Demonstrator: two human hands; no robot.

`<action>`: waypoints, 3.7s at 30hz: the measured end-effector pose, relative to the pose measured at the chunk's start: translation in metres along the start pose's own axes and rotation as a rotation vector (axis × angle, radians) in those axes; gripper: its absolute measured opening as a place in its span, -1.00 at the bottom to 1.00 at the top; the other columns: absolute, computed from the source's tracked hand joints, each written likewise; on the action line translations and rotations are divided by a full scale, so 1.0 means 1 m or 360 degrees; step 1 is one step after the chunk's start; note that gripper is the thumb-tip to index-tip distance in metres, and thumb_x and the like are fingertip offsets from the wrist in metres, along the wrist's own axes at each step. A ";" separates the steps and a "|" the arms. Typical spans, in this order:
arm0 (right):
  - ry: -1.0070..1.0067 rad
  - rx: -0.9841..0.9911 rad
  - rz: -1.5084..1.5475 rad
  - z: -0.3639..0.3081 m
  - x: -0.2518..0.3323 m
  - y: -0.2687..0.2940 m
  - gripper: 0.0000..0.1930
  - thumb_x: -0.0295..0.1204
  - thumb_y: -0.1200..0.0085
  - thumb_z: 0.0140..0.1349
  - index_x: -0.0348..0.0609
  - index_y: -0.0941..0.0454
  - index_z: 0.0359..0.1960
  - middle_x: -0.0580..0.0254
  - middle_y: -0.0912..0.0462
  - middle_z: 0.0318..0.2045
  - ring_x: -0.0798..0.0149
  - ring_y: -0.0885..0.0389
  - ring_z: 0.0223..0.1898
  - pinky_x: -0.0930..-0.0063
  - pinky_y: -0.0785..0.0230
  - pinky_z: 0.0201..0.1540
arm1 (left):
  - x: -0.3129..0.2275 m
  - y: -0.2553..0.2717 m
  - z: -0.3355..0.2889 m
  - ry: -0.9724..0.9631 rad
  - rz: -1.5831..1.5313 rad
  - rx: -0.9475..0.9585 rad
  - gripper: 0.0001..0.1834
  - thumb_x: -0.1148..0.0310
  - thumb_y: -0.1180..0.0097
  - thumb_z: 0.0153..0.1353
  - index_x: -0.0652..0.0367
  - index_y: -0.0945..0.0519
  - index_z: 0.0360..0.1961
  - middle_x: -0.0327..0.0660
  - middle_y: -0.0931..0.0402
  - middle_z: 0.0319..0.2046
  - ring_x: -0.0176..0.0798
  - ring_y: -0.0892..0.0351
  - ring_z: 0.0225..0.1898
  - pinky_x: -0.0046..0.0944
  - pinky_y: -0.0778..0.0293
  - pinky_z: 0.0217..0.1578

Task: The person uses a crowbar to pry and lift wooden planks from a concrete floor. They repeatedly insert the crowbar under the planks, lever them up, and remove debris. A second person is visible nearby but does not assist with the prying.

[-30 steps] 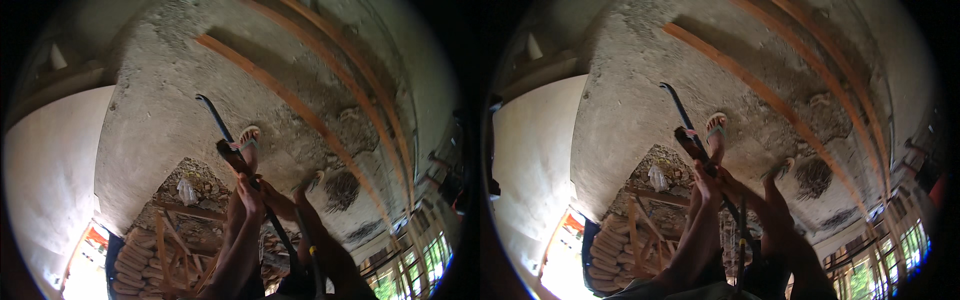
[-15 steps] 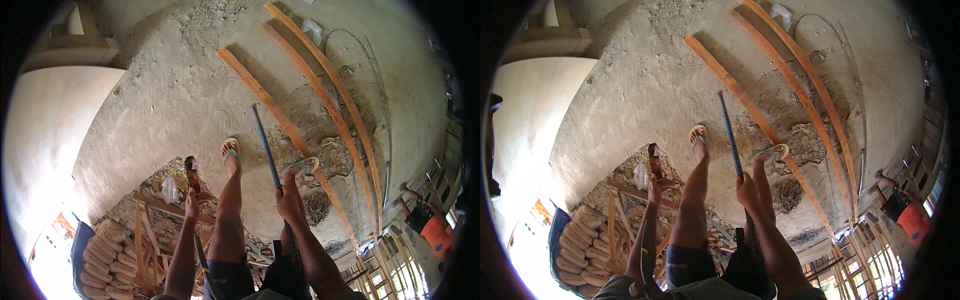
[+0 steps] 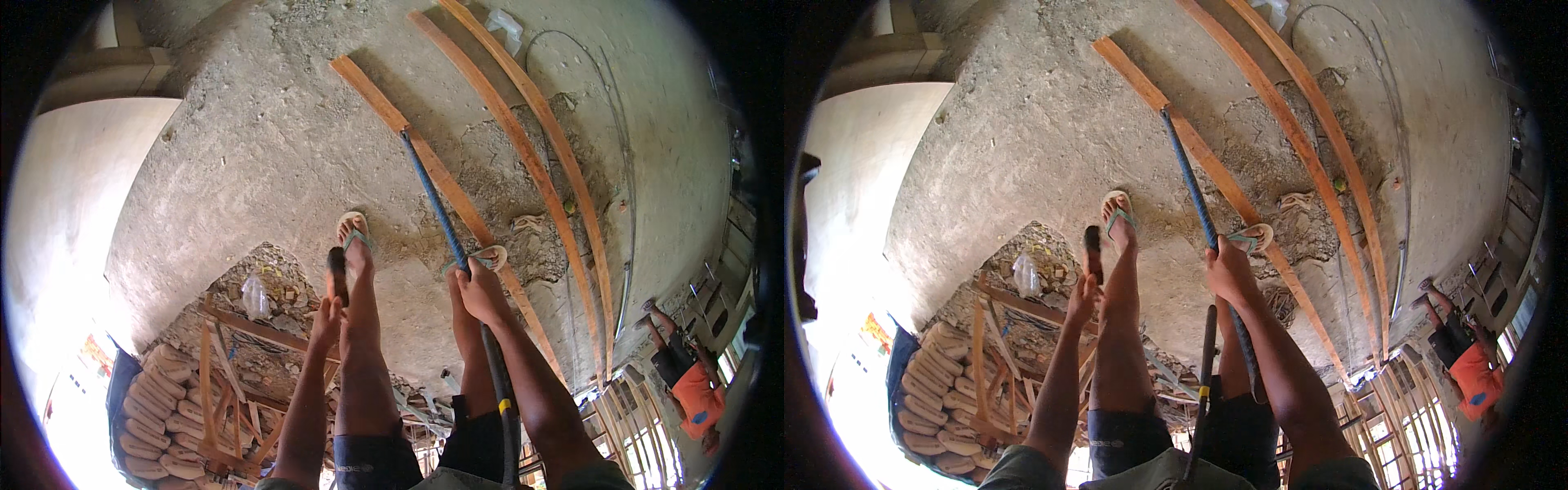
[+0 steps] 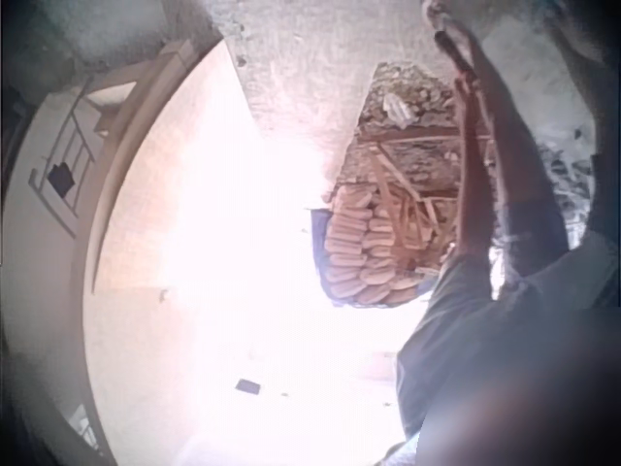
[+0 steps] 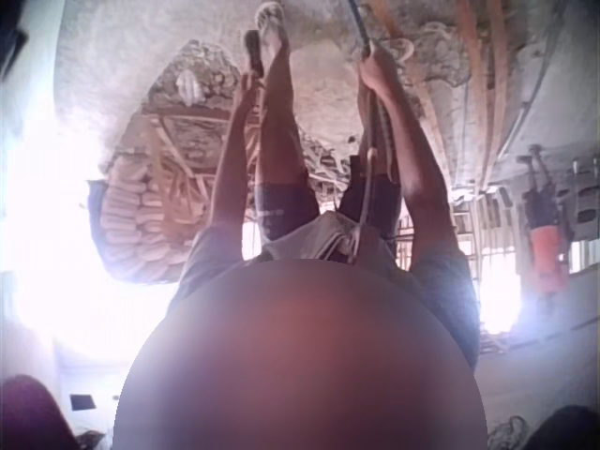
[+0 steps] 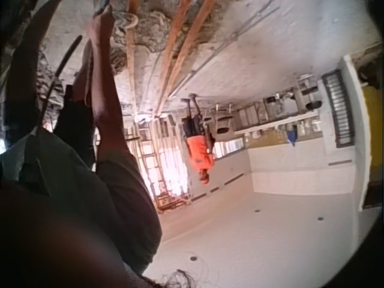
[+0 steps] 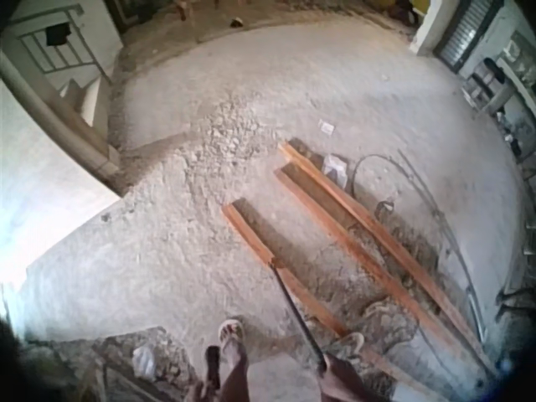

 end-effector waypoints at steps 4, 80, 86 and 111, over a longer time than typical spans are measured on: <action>-0.0031 0.0140 0.0016 -0.007 0.002 0.025 -0.72 -0.35 0.03 0.34 -0.38 -0.41 -0.11 -0.31 -0.60 -0.36 -0.30 -0.60 -0.24 -0.05 -0.44 -0.23 | -0.050 -0.048 0.064 -0.0416 0.0680 0.0070 -0.30 -0.16 0.04 0.27 0.36 -0.37 0.05 0.22 -0.56 -0.22 0.25 -0.58 -0.10 0.12 -0.46 -0.11; -0.0338 0.0054 -0.0258 -0.005 -0.026 -0.025 -0.66 -0.28 0.03 0.34 -0.42 -0.37 -0.16 -0.34 -0.61 -0.39 -0.35 -0.61 -0.25 -0.11 -0.48 -0.22 | 0.047 0.033 0.081 -0.0344 0.0932 0.0369 -0.29 -0.17 0.22 0.38 0.44 -0.25 0.01 0.41 -0.49 -0.12 0.41 -0.49 -0.02 0.20 -0.41 -0.07; -0.0385 0.0098 -0.0105 -0.003 0.015 -0.040 -0.65 -0.29 0.00 0.31 -0.45 -0.40 -0.15 -0.39 -0.60 -0.35 -0.37 -0.59 -0.22 -0.13 -0.44 -0.18 | 0.006 0.005 0.081 0.0015 0.0846 0.0413 -0.32 -0.16 0.18 0.37 0.42 -0.25 -0.03 0.35 -0.55 -0.21 0.38 -0.55 -0.09 0.20 -0.45 -0.14; -0.0355 0.0141 -0.0214 -0.007 0.030 -0.022 -0.68 -0.29 -0.02 0.34 -0.40 -0.42 -0.15 -0.32 -0.61 -0.35 -0.30 -0.60 -0.21 -0.07 -0.42 -0.20 | -0.008 -0.024 0.065 -0.0011 0.0760 0.0539 -0.31 -0.09 -0.03 0.29 0.40 -0.28 0.05 0.19 -0.62 -0.27 0.25 -0.62 -0.13 0.09 -0.48 -0.09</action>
Point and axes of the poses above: each hand's wrist, its own z-axis towards the middle knuckle, its own y-axis out of the back of the hand, x = y × z, the point moved 2 cm from there along z, towards the middle knuckle
